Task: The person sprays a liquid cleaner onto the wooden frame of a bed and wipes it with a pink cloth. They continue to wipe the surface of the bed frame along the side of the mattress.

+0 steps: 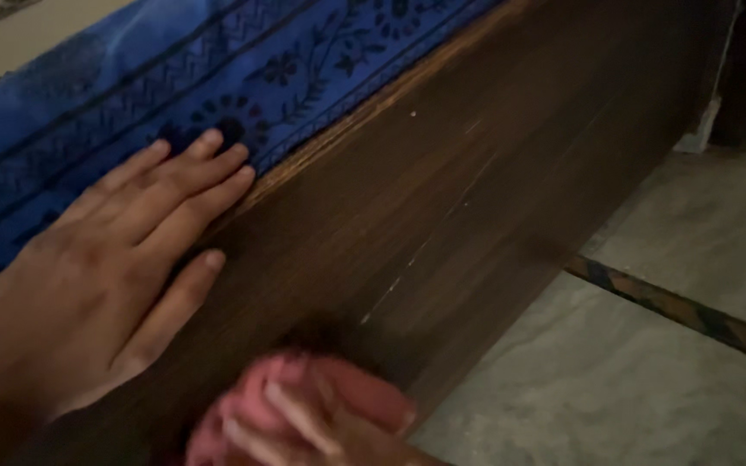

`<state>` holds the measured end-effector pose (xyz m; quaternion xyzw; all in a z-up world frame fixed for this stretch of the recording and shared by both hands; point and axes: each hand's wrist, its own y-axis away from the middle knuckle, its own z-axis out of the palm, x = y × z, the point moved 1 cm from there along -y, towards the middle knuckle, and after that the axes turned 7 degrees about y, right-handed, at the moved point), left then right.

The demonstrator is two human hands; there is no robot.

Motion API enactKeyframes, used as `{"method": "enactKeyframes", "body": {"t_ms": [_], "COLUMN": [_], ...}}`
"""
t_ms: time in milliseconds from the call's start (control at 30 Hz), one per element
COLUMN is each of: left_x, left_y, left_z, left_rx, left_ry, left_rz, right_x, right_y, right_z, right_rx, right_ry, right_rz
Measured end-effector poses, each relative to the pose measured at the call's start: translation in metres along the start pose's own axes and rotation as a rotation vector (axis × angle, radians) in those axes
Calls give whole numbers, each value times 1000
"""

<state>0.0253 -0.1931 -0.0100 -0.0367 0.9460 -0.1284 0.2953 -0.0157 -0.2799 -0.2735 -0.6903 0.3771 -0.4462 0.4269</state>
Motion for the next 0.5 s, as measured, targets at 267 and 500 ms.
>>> {"method": "enactKeyframes", "body": {"t_ms": [267,500], "left_x": [0,-1], "left_y": [-1,-1], "left_z": [-1,1], "left_rx": [-8,11], "left_ry": [1,62], "left_rz": [-18,-30], "right_x": [49,144], "right_y": [23,2], "right_z": [-27,-46], "right_rx": [-145,-93], "right_ry": [-13,125], "right_rz": [-322,-205]}}
